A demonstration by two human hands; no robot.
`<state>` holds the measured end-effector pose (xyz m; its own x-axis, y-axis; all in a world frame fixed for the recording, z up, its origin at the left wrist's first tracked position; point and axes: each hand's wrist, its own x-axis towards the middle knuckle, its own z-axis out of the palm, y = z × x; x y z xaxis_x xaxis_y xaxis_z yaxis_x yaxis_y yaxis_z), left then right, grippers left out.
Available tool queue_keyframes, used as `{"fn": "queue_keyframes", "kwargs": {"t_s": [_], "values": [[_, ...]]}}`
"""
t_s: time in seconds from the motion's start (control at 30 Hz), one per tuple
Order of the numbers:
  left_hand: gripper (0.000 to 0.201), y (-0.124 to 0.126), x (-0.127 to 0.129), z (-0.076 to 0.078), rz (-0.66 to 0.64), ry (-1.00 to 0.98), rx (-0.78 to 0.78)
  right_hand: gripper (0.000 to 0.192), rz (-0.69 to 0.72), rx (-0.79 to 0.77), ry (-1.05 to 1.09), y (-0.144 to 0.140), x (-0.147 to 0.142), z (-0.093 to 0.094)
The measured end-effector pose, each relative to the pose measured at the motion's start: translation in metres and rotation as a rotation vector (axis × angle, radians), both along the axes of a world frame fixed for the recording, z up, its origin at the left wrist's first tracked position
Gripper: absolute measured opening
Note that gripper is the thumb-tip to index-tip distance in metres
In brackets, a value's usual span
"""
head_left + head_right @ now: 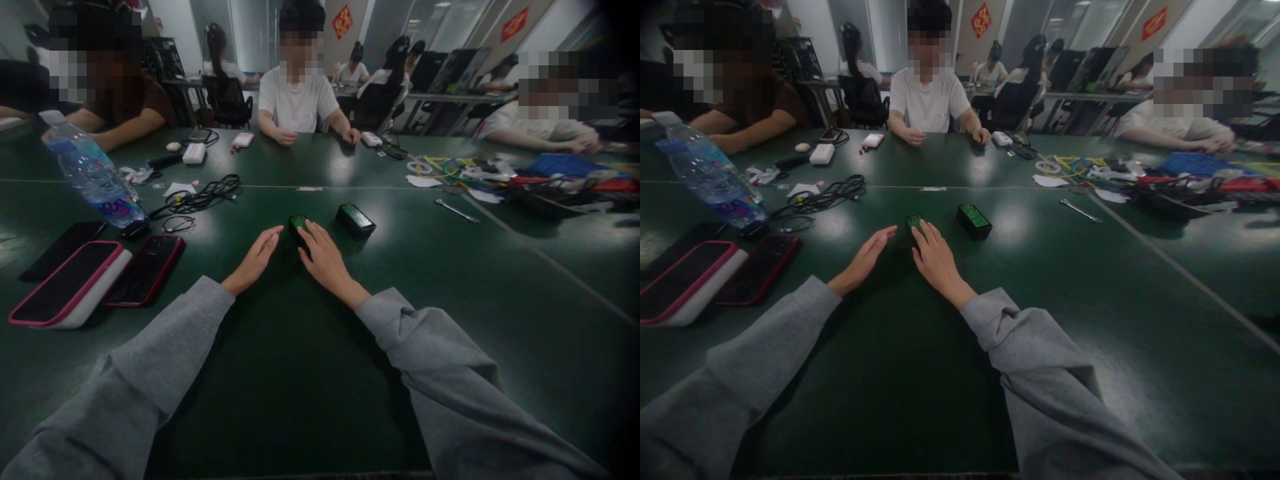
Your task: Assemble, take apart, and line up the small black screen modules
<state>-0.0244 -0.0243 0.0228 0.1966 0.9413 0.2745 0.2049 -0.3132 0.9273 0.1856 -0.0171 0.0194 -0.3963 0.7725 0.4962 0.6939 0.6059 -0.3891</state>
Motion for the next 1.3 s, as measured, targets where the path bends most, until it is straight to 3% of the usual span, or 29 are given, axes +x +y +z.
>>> {"fn": "queue_keyframes", "kwargs": {"t_s": [0.17,0.3,0.5,0.6,0.73,0.87,1.03,1.1,1.2,1.3], "values": [[0.048,0.002,0.001,-0.003,0.02,-0.011,-0.032,0.05,-0.016,-0.079,0.065,0.003,0.0,0.002],[0.058,0.006,0.004,-0.009,0.024,-0.069,-0.12,0.046,0.003,-0.197,0.337,0.014,-0.004,0.0],[0.084,0.011,0.008,-0.014,0.06,-0.195,-0.142,0.049,0.103,-0.807,1.031,0.028,-0.018,-0.006],[0.079,0.011,0.007,-0.014,0.071,-0.216,-0.117,0.04,0.171,-0.966,1.158,0.025,-0.022,-0.009],[0.065,0.012,0.002,-0.014,0.132,-0.24,-0.112,0.031,0.205,-1.065,1.172,0.018,-0.025,-0.007],[0.06,0.014,-0.001,-0.016,0.158,-0.289,-0.151,0.037,0.173,-0.931,1.034,0.013,-0.029,-0.001],[0.068,0.012,0.001,-0.012,0.223,-0.314,-0.144,0.072,0.191,-0.756,0.862,0.001,-0.032,0.004],[0.069,0.012,0.004,-0.011,0.241,-0.303,-0.143,0.085,0.214,-0.609,0.72,-0.003,-0.033,0.004],[0.067,0.015,0.009,-0.012,0.265,-0.258,-0.144,0.076,0.15,-0.341,0.501,-0.004,-0.036,0.002],[0.066,0.024,0.014,-0.012,0.296,-0.115,-0.118,0.059,-0.014,-0.218,0.381,0.003,-0.038,-0.001]]}}
